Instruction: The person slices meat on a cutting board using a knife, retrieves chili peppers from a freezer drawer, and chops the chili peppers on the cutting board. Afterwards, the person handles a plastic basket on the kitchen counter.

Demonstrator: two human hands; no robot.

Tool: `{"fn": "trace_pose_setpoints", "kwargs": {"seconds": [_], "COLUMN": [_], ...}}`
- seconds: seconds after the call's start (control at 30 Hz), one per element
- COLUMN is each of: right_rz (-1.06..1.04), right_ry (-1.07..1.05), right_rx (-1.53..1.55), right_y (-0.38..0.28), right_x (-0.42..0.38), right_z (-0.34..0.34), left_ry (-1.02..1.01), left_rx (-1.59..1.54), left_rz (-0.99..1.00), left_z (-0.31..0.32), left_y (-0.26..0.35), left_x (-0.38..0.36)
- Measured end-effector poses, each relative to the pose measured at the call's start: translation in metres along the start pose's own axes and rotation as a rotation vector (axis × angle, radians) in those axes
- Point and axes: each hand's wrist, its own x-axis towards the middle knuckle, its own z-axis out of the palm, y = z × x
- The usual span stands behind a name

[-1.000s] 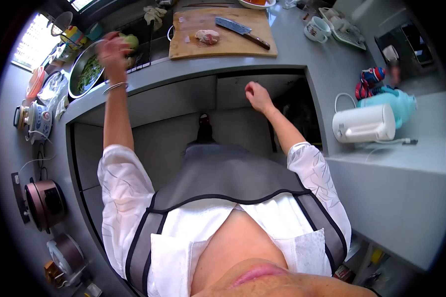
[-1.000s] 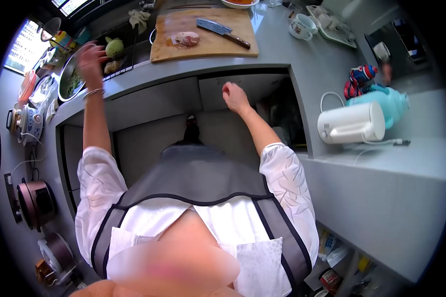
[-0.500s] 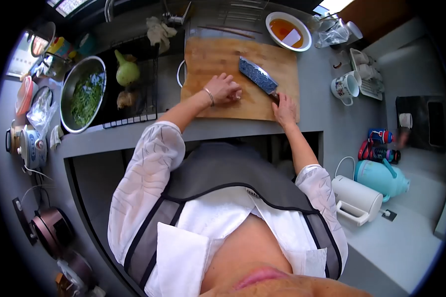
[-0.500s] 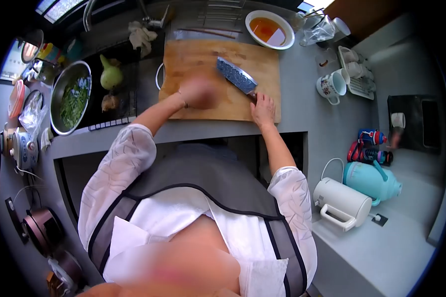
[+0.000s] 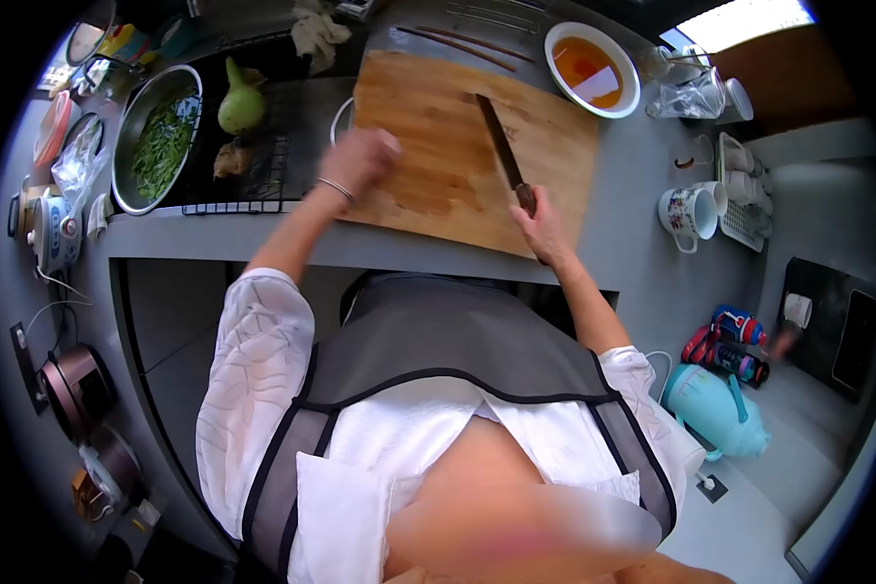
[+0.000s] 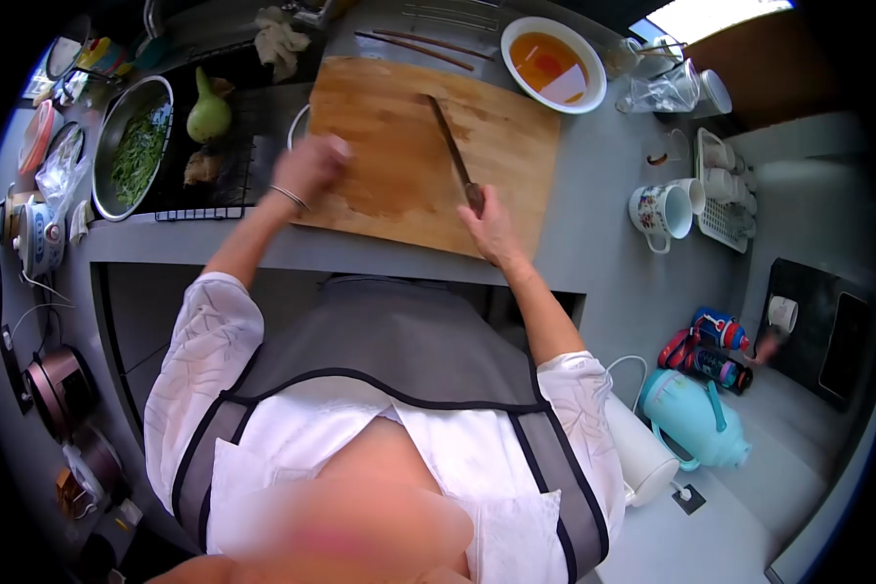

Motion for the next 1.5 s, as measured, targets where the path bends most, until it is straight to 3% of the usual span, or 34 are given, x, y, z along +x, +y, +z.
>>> {"fn": "trace_pose_setpoints", "kwargs": {"seconds": [0.03, 0.1, 0.13, 0.27, 0.37, 0.43, 0.57, 0.67, 0.73, 0.83, 1.03, 1.17, 1.37, 1.5], "right_rz": [-0.001, 0.268, 0.232, 0.251, 0.326, 0.325, 0.416, 0.316, -0.052, -0.137, -0.086, -0.092, -0.302, -0.175], "right_ry": [-0.002, -0.283, -0.293, -0.298, -0.311, -0.358, -0.359, -0.236, -0.167, -0.258, -0.563, -0.614, -0.422, -0.566], "right_rx": [0.008, 0.227, 0.245, 0.200, 0.200, 0.135, 0.274, 0.177, -0.052, -0.222, -0.450, -0.483, -0.477, -0.535], "right_y": [-0.007, -0.018, -0.013, -0.027, -0.038, -0.039, -0.030, -0.030, -0.043, -0.063, -0.081, -0.081, -0.082, -0.061], "right_x": [0.001, 0.003, 0.002, 0.006, 0.012, 0.015, 0.030, 0.031, 0.021, 0.016, 0.043, 0.052, 0.041, 0.047], "right_z": [-0.004, -0.012, -0.011, -0.017, -0.020, -0.023, -0.001, 0.011, 0.003, -0.008, -0.027, -0.022, 0.039, -0.017], "left_ry": [0.317, 0.468, 0.467, 0.538, 0.300, 0.356, 0.510, 0.579, 0.558, 0.563, 0.578, 0.610, 0.647, 0.588], "left_rx": [0.208, 0.437, 0.444, 0.050, 0.153, 0.104, 0.080, -0.045, -0.100, -0.140, -0.054, -0.072, -0.098, -0.057], "left_rz": [0.013, -0.231, -0.233, 0.410, 0.393, 0.522, 0.508, 0.456, 0.436, 0.383, 0.310, 0.269, 0.381, 0.309], "left_z": [0.006, -0.015, -0.014, 0.004, 0.048, 0.054, 0.032, 0.045, 0.066, 0.086, 0.087, 0.090, 0.079, 0.098], "left_y": [-0.049, -0.070, -0.065, 0.007, 0.026, 0.027, 0.014, 0.007, 0.016, 0.026, 0.020, 0.026, 0.018, 0.014], "left_x": [0.013, 0.019, 0.016, 0.007, 0.015, 0.007, -0.001, 0.000, -0.010, -0.022, -0.022, -0.013, -0.024, -0.020]}}
